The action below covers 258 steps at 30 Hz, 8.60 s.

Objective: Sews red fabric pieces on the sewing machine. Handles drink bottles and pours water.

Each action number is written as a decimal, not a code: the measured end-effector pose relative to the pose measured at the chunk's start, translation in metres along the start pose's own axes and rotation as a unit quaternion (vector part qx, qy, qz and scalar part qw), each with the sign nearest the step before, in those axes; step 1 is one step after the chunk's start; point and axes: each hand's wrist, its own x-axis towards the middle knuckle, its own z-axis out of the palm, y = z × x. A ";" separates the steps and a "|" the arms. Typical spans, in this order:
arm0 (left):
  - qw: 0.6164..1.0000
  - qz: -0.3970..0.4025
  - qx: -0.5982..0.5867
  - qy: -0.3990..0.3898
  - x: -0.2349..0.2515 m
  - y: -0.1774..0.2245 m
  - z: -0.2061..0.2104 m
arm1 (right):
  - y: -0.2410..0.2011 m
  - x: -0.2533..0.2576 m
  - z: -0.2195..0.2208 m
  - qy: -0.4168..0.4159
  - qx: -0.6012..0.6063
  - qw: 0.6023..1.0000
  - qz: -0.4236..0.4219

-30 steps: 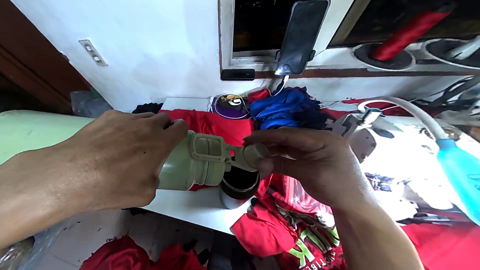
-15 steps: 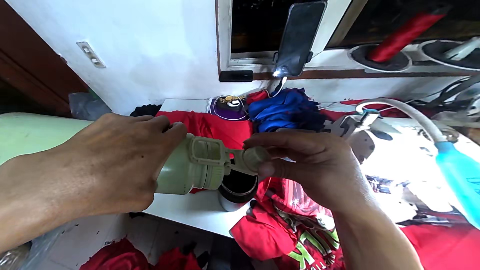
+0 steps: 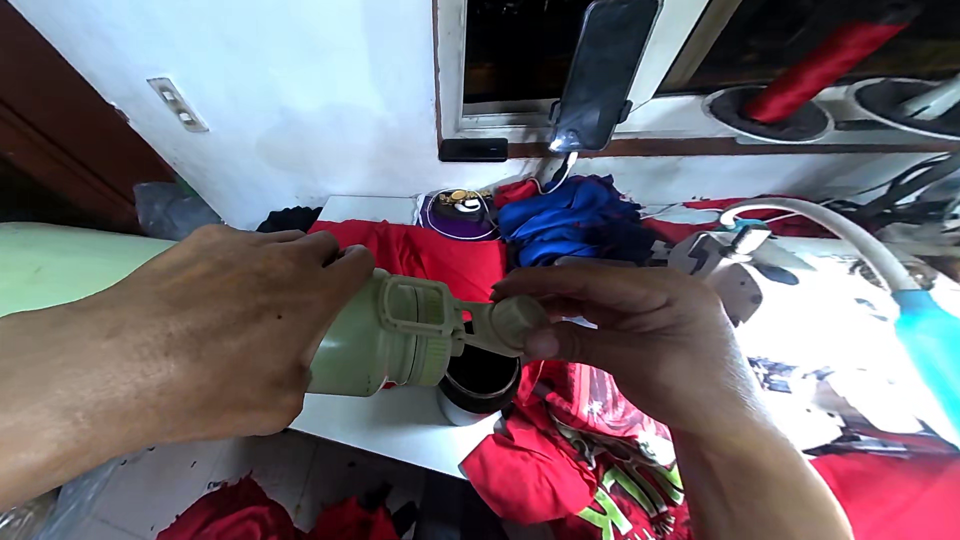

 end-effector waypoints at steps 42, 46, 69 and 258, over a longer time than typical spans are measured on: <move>0.999 0.031 0.007 0.030 0.006 -0.007 0.004 | 0.008 -0.003 -0.003 0.008 0.013 1.000 -0.012; 0.999 0.027 0.006 0.019 0.006 -0.007 0.003 | 0.008 -0.003 -0.003 0.009 0.017 1.000 -0.010; 0.998 0.041 0.022 0.028 0.012 -0.008 0.001 | 0.010 -0.003 -0.005 0.011 0.024 1.000 -0.016; 0.994 0.094 0.058 -0.007 0.030 0.000 -0.036 | 0.009 -0.027 -0.006 0.044 0.065 0.997 -0.001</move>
